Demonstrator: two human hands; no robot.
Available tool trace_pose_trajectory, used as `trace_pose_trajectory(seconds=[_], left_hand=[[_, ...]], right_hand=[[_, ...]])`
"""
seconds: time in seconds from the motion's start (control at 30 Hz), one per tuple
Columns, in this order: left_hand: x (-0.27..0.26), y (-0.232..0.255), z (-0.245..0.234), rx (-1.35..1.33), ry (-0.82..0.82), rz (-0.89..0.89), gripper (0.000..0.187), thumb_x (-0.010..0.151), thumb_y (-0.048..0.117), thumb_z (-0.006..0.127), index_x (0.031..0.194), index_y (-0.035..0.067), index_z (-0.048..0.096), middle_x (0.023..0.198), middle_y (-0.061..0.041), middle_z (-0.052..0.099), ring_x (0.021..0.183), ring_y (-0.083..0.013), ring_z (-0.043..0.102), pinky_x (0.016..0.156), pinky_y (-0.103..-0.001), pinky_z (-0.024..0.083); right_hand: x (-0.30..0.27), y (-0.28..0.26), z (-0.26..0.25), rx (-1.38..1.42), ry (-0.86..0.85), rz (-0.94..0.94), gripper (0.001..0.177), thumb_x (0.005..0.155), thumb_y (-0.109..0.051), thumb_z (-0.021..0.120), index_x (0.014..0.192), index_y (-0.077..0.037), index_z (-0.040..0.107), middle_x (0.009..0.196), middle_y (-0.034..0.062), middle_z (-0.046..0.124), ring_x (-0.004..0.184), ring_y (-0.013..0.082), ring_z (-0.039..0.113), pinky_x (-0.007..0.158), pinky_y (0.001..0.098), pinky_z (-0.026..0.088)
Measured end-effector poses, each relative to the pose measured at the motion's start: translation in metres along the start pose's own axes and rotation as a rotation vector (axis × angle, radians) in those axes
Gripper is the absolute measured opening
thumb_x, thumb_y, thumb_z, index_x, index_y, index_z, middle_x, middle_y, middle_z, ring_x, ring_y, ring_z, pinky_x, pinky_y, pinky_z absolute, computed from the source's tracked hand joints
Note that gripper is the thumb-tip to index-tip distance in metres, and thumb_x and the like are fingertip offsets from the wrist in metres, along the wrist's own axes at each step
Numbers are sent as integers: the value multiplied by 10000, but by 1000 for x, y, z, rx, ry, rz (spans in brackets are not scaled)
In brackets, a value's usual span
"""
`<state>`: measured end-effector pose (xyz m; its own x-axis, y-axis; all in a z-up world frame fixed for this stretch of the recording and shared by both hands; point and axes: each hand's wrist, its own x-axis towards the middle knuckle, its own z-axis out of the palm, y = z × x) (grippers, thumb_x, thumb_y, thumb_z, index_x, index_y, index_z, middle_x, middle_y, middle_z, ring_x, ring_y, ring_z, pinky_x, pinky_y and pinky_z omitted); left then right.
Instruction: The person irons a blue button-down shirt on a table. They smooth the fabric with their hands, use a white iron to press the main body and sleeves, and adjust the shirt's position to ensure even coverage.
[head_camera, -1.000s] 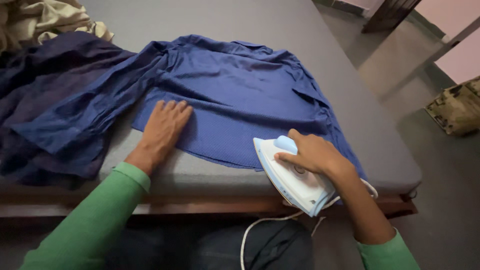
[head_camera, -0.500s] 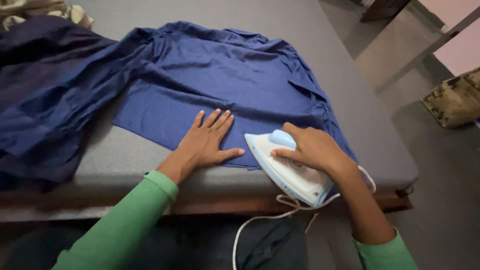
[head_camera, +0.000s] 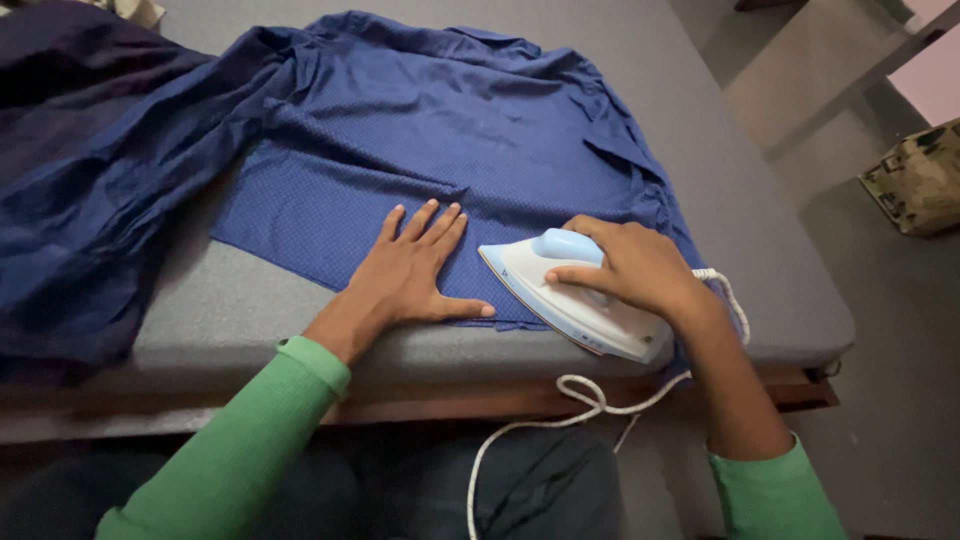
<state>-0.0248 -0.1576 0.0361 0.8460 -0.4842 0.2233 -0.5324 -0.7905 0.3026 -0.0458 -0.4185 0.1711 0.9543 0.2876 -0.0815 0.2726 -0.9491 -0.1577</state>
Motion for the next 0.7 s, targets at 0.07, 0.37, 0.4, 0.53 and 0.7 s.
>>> trace_pose_trajectory(seconds=[0.07,0.37,0.4,0.53,0.7], left_hand=[[0,1,-1,6,-2,-4,1317,659,957,539,1545,7,323,1627,-180,291,1520,-371,195,1199,-595,115],[-4,2,1,-6,33,-28,1310,642,962,546,1546,38,336,1626,-166,299,1518,-404,181,1208,-568,110],[-5,2,0,-7,39,-34,1310,637,964,547,1544,42,338,1624,-168,297,1514,-412,176,1208,-565,107],[-11,2,0,-6,59,-52,1325,634,973,539,1548,33,344,1621,-182,306,1515,-433,174,1218,-567,104],[-13,1,1,10,88,-62,1345,624,983,540,1537,15,343,1607,-217,306,1498,-471,162,1197,-584,98]], right_hand=[[-3,2,1,-4,23,-4,603,755,-644,705,1178,-214,715,906,121,779,823,327,751,738,426,555],[-25,33,5,-60,9,262,685,766,-648,702,1301,-222,660,966,164,782,939,361,740,855,470,545],[-27,37,7,-88,39,262,694,774,-650,701,1310,-212,653,1003,165,773,957,373,728,858,482,538],[-38,54,11,-97,102,304,694,792,-654,694,1307,-190,655,1055,170,764,996,378,717,876,481,537],[-43,63,6,-77,60,312,687,781,-640,701,1303,-196,659,974,159,792,938,339,750,844,457,555]])
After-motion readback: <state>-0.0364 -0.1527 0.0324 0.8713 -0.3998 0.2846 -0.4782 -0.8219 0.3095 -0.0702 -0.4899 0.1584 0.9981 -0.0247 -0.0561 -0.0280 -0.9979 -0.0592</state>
